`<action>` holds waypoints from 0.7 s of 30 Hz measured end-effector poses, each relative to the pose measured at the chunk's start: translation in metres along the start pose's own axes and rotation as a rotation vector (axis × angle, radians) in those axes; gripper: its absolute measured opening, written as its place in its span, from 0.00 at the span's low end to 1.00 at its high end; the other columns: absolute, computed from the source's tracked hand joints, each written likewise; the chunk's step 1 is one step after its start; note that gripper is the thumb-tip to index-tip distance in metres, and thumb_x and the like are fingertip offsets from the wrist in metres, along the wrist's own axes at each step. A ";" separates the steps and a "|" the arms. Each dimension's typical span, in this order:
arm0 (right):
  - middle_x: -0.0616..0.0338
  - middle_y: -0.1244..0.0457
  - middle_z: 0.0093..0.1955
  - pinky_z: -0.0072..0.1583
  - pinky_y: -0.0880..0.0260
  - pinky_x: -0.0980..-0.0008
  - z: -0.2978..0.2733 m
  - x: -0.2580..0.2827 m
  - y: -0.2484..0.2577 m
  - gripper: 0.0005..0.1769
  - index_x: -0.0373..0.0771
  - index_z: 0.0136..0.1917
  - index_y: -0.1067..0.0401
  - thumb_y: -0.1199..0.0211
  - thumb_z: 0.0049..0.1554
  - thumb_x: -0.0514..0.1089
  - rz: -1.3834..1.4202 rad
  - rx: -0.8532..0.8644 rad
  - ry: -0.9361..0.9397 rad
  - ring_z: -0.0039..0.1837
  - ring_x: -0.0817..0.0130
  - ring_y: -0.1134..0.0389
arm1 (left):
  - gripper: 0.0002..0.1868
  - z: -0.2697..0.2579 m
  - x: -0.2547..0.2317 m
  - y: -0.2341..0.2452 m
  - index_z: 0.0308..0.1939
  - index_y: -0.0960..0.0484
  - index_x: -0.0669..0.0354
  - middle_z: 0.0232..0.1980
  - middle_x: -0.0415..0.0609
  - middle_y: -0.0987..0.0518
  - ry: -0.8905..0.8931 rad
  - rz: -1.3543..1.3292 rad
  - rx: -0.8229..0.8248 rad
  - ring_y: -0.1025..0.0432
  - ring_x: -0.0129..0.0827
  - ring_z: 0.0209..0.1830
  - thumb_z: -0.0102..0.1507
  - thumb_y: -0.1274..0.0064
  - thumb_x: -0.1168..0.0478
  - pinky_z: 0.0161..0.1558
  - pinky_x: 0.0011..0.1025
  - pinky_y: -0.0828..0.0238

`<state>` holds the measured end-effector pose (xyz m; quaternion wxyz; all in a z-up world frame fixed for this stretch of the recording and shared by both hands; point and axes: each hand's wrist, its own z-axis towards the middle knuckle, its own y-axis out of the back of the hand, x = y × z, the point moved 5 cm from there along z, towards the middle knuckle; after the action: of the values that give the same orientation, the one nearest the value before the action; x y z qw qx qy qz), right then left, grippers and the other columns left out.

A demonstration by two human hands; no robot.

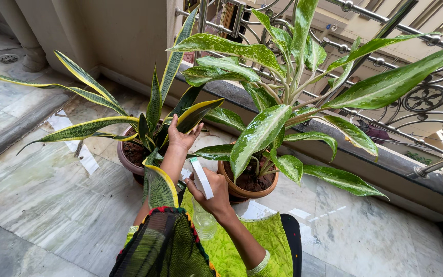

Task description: The person sprays water on the leaves of a potted plant using a spray bottle. They hold the leaves with one hand and spray with the other, moving around the plant to cover different leaves.

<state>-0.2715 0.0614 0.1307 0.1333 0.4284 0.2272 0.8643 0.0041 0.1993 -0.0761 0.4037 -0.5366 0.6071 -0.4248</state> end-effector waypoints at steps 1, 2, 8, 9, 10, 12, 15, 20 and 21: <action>0.52 0.32 0.31 0.39 0.27 0.65 0.000 0.000 0.000 0.10 0.36 0.39 0.25 0.29 0.52 0.44 -0.009 0.004 -0.004 0.33 0.60 0.27 | 0.31 -0.001 -0.001 -0.005 0.60 0.24 0.55 0.59 0.58 0.24 0.005 0.028 -0.009 0.31 0.54 0.60 0.61 0.44 0.40 0.59 0.58 0.27; 0.53 0.31 0.31 0.39 0.27 0.66 0.001 0.001 0.000 0.10 0.36 0.39 0.24 0.29 0.52 0.44 -0.018 0.009 -0.007 0.33 0.61 0.27 | 0.32 -0.002 -0.001 -0.009 0.60 0.24 0.55 0.59 0.59 0.24 0.009 0.055 -0.019 0.31 0.54 0.61 0.61 0.44 0.39 0.59 0.59 0.28; 0.53 0.31 0.32 0.39 0.27 0.67 -0.003 0.005 0.008 0.09 0.35 0.39 0.24 0.31 0.52 0.43 -0.021 0.001 0.008 0.33 0.62 0.26 | 0.29 0.016 -0.005 -0.015 0.61 0.24 0.58 0.63 0.62 0.25 0.054 0.111 0.018 0.29 0.56 0.61 0.62 0.42 0.46 0.56 0.58 0.25; 0.52 0.31 0.32 0.39 0.27 0.67 -0.004 0.006 0.010 0.09 0.35 0.39 0.24 0.31 0.52 0.43 -0.016 0.003 0.006 0.33 0.62 0.26 | 0.28 0.020 -0.003 -0.014 0.62 0.24 0.59 0.63 0.63 0.25 0.070 0.117 0.051 0.28 0.57 0.61 0.63 0.41 0.48 0.55 0.57 0.23; 0.53 0.31 0.33 0.39 0.27 0.67 -0.004 0.006 0.012 0.09 0.35 0.40 0.24 0.31 0.52 0.44 -0.007 -0.001 -0.005 0.34 0.63 0.26 | 0.27 0.024 -0.002 -0.011 0.62 0.24 0.59 0.64 0.64 0.25 0.072 0.113 0.051 0.27 0.57 0.61 0.63 0.42 0.50 0.55 0.56 0.23; 0.53 0.30 0.33 0.39 0.26 0.67 -0.004 0.007 0.015 0.09 0.35 0.40 0.24 0.31 0.52 0.44 0.012 -0.010 -0.027 0.34 0.63 0.25 | 0.26 0.027 -0.001 -0.007 0.62 0.25 0.60 0.64 0.64 0.26 0.073 0.107 0.052 0.27 0.57 0.60 0.63 0.42 0.52 0.54 0.55 0.21; 0.53 0.31 0.31 0.39 0.28 0.65 -0.004 0.010 0.020 0.10 0.37 0.40 0.23 0.29 0.51 0.45 -0.040 -0.035 -0.043 0.34 0.61 0.26 | 0.26 0.022 0.004 -0.001 0.62 0.26 0.60 0.64 0.64 0.27 0.064 0.081 -0.026 0.27 0.57 0.60 0.63 0.42 0.52 0.54 0.55 0.21; 0.54 0.31 0.32 0.40 0.28 0.65 -0.007 0.013 0.030 0.09 0.37 0.41 0.24 0.31 0.53 0.45 -0.023 -0.065 -0.042 0.34 0.62 0.26 | 0.28 0.002 0.011 -0.007 0.61 0.26 0.62 0.62 0.64 0.27 0.090 0.047 -0.038 0.28 0.56 0.57 0.60 0.40 0.52 0.53 0.52 0.22; 0.54 0.31 0.32 0.40 0.28 0.65 -0.008 0.013 0.032 0.08 0.37 0.41 0.24 0.31 0.53 0.44 -0.021 -0.075 -0.046 0.34 0.62 0.27 | 0.28 -0.003 0.012 -0.009 0.60 0.26 0.62 0.61 0.64 0.27 0.093 0.046 -0.030 0.27 0.56 0.56 0.60 0.39 0.52 0.53 0.52 0.22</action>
<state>-0.2868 0.0374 0.1513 0.1636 0.4403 0.1962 0.8608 0.0025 0.1870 -0.0671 0.3764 -0.5082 0.6438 -0.4308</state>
